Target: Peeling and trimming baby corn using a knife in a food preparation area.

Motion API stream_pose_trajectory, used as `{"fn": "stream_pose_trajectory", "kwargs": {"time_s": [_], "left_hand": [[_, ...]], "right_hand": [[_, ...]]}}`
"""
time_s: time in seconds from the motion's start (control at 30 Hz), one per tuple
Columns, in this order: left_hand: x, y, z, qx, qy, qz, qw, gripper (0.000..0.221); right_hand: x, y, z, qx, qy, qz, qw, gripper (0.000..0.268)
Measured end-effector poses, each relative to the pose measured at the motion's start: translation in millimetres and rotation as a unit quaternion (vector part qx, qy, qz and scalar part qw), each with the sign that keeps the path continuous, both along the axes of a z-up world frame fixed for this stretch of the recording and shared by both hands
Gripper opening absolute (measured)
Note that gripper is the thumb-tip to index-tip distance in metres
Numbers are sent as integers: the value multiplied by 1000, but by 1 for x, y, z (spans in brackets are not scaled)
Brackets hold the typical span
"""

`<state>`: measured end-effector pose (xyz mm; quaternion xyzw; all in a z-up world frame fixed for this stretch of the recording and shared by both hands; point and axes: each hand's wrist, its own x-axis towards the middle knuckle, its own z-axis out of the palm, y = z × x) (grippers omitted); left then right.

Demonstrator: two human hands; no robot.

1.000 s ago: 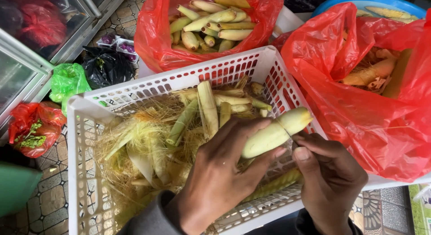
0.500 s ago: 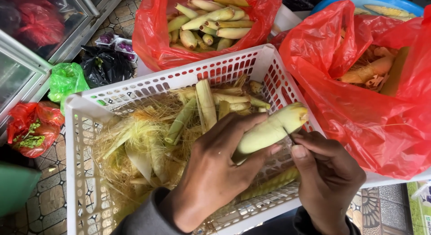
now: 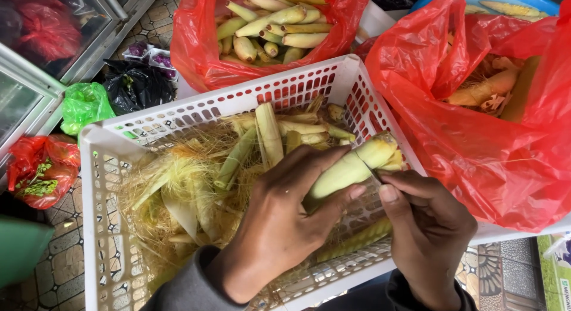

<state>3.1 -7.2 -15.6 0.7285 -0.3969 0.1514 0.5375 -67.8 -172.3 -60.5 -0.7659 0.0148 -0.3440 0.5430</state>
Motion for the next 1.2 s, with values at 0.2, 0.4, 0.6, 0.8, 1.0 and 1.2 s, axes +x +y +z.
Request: {"fn": "stream_pose_trajectory", "kwargs": {"time_s": [0.2,0.4,0.6,0.8,1.0,1.2], "left_hand": [[0,1,8,-5,103,-40,994,32],[10,10,-7,-87,402,-224,884,34],[17,15,-4,-134,480,-302,813,29],[17,19,4,-148,495,-312,797,31],[22,53,21,-275,358,-294,843,33],[39,38,-5,-233,212,-206,927,31]], "right_hand": [[-2,-6,-8,27,24,-7,999,19],[-2,-5,-7,19,33,11,999,20],[-1,-4,1,-17,26,28,999,21],[-2,-4,6,-3,38,35,999,20],[1,6,20,19,-32,36,999,20],[-6,20,26,-81,-69,-42,993,15]]}}
